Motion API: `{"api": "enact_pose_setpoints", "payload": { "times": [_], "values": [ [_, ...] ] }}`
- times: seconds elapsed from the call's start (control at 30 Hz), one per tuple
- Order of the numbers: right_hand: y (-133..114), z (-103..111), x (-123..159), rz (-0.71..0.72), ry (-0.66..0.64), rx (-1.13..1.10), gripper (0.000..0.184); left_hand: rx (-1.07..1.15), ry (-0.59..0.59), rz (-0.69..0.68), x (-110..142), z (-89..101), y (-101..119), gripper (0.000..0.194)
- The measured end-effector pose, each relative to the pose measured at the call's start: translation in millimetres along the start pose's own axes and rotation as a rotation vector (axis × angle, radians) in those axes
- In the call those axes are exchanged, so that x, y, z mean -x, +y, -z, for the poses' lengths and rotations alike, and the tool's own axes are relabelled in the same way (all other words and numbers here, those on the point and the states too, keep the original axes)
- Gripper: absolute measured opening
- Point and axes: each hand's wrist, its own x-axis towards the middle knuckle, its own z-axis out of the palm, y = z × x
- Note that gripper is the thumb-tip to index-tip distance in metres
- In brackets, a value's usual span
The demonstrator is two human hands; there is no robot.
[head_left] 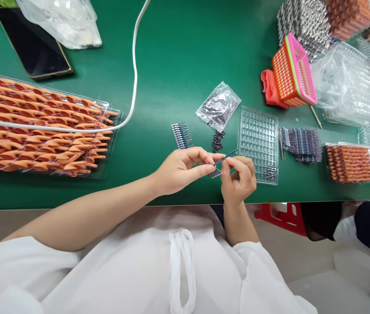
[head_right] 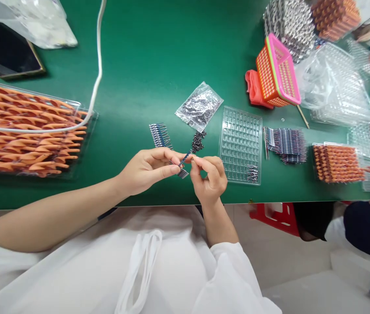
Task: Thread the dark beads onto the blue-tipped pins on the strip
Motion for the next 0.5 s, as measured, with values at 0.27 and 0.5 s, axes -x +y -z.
{"api": "enact_pose_setpoints", "payload": {
  "times": [0.27, 0.5],
  "values": [
    [-2.2, 0.3, -1.6, 0.033, 0.012, -0.006, 0.02, 0.033, -0.004, 0.013, -1.6, -0.5, 2.1, 0.014],
    [-0.2, -0.6, 2.6, 0.025, 0.007, 0.026, 0.022, 0.028, -0.011, 0.011, -1.5, 0.2, 1.2, 0.013]
  ]
}}
